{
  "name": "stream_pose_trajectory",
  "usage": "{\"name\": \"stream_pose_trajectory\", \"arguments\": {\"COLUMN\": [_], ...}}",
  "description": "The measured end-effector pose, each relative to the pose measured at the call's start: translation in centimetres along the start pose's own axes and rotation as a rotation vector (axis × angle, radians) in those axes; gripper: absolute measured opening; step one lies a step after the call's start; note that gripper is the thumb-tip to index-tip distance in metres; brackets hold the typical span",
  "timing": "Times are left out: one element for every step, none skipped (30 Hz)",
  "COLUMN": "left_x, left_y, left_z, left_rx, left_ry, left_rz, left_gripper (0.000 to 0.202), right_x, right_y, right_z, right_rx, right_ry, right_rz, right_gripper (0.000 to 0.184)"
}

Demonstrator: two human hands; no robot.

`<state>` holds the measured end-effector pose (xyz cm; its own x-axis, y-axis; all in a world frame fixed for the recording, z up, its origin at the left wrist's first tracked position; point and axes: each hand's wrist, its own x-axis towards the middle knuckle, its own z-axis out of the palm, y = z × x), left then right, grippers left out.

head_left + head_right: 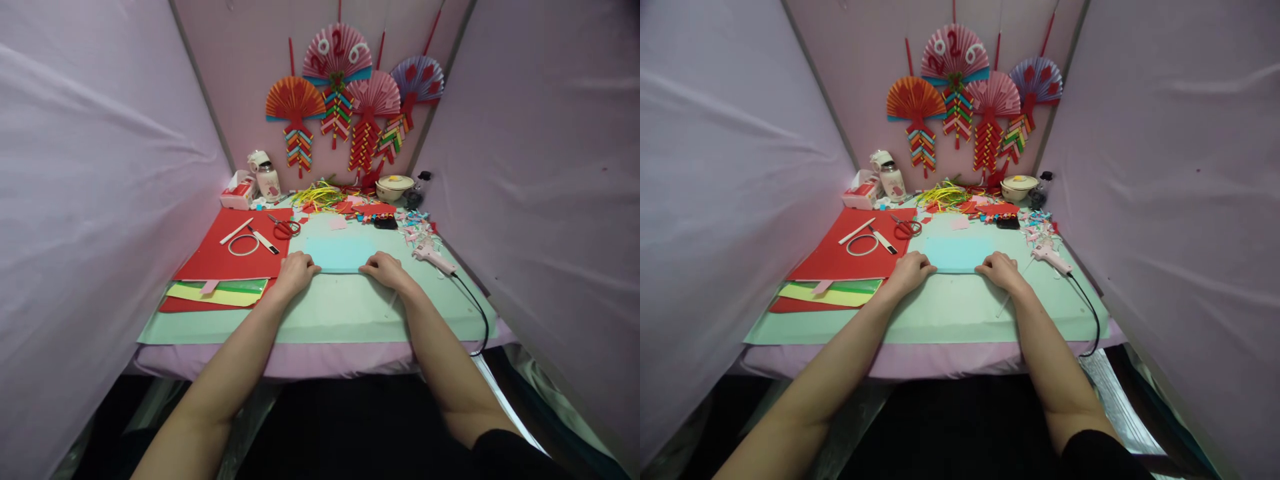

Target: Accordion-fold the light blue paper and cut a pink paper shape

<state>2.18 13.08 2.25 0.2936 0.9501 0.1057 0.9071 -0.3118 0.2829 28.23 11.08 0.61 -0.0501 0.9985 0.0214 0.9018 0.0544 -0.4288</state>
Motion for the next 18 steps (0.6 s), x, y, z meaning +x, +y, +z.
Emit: {"name": "stream_pose_trajectory", "arguments": {"left_x": [0.1,0.3,0.5,0.6,0.7,0.8,0.9,0.9,1.0,1.0,1.1,1.2,1.4,1.6,1.8,2.0,2.2,2.4], "left_y": [-0.1,-0.1,-0.2,-0.3,-0.3,-0.3,-0.3,-0.3,-0.3,-0.3,-0.3,-0.3,-0.3,-0.3,-0.3,-0.3,-0.3,-0.4], "left_z": [0.0,-0.1,-0.1,-0.2,-0.3,-0.4,-0.5,-0.6,-0.7,-0.8,-1.0,-1.1,-1.2,-1.4,-1.6,-1.7,-1.9,-2.1], "left_rx": [0.001,0.003,0.006,0.008,0.01,0.014,0.018,0.024,0.032,0.044,0.058,0.075,0.092,0.108,0.121,0.13,0.135,0.138], "left_ry": [-0.011,-0.025,-0.042,-0.059,-0.077,-0.093,-0.107,-0.117,-0.125,-0.133,-0.141,-0.149,-0.16,-0.177,-0.199,-0.227,-0.257,-0.29], "left_rz": [-0.025,-0.05,-0.076,-0.104,-0.134,-0.162,-0.187,-0.208,-0.223,-0.234,-0.24,-0.243,-0.242,-0.24,-0.241,-0.242,-0.242,-0.241], "left_gripper": [0.023,0.023,0.024,0.025,0.027,0.029,0.031,0.032,0.031,0.031,0.031,0.031,0.033,0.035,0.037,0.038,0.039,0.038], "right_x": [0.0,0.0,0.1,0.0,0.0,0.0,0.0,0.0,0.0,0.0,0.0,0.1,0.1,0.2,0.3,0.4,0.5,0.6], "right_y": [0.1,0.2,0.3,0.3,0.3,0.3,0.3,0.3,0.2,0.3,0.3,0.3,0.3,0.3,0.4,0.4,0.4,0.4], "right_z": [-0.1,-0.2,-0.3,-0.4,-0.4,-0.5,-0.6,-0.7,-0.8,-0.9,-0.9,-1.0,-1.1,-1.2,-1.3,-1.4,-1.5,-1.5], "right_rx": [0.002,0.006,0.011,0.015,0.018,0.022,0.026,0.031,0.036,0.039,0.038,0.033,0.027,0.018,0.009,-0.001,-0.01,-0.02], "right_ry": [-0.007,-0.016,-0.023,-0.03,-0.033,-0.033,-0.031,-0.03,-0.034,-0.04,-0.049,-0.058,-0.066,-0.073,-0.078,-0.083,-0.091,-0.098], "right_rz": [0.027,0.05,0.07,0.088,0.103,0.114,0.125,0.139,0.151,0.165,0.178,0.189,0.195,0.198,0.202,0.205,0.21,0.217], "right_gripper": [0.025,0.026,0.026,0.027,0.027,0.028,0.028,0.029,0.029,0.029,0.029,0.029,0.029,0.029,0.029,0.03,0.031,0.033]}}
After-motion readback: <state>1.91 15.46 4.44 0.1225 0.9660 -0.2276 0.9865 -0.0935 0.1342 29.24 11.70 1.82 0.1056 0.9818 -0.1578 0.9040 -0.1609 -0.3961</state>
